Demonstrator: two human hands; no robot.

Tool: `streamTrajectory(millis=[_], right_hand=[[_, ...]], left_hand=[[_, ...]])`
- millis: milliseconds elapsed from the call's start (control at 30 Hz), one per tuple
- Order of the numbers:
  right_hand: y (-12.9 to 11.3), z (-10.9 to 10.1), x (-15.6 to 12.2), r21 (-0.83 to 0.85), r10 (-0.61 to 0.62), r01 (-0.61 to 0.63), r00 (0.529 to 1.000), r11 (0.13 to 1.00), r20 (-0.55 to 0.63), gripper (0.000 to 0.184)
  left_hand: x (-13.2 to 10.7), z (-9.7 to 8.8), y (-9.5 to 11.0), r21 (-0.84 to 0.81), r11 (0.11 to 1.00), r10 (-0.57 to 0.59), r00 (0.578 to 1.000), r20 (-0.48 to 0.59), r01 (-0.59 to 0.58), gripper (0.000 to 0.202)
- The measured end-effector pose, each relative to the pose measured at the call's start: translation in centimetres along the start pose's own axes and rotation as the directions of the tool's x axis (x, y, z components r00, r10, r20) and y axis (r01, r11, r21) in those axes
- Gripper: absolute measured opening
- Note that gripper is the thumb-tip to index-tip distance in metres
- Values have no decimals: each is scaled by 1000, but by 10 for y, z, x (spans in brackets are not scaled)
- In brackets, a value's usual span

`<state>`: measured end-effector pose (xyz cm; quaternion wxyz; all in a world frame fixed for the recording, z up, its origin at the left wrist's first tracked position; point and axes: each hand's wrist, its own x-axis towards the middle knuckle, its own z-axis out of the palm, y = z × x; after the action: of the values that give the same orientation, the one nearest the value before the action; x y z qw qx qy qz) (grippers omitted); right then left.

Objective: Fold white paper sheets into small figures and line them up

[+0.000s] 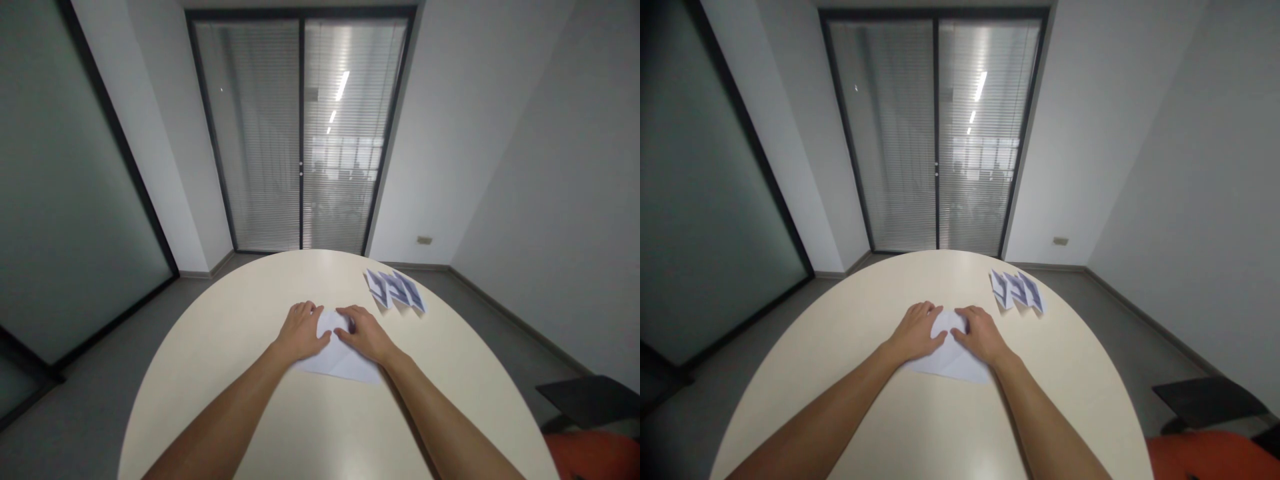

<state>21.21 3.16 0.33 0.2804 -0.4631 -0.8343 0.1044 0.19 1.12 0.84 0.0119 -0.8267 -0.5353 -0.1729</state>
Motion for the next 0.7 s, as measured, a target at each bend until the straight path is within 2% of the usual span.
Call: streamTrajectory(millis=[100, 300, 467, 700], right_hand=[[-5, -2, 1, 12, -39, 39, 999, 999, 6, 42], [-8, -4, 2, 11, -60, 60, 998, 998, -23, 42], [-3, -3, 1, -18, -5, 4, 999, 1000, -54, 38], [0, -6, 0, -93, 164, -172, 983, 981, -88, 31]], left_hand=[[1, 1, 0, 6, 1000, -14, 999, -39, 14, 40], [2, 3, -4, 0, 1000, 10, 996, -91, -10, 34], [4, 3, -8, 37, 999, -18, 992, -127, 23, 20], [7, 5, -14, 18, 995, -95, 987, -132, 98, 16]])
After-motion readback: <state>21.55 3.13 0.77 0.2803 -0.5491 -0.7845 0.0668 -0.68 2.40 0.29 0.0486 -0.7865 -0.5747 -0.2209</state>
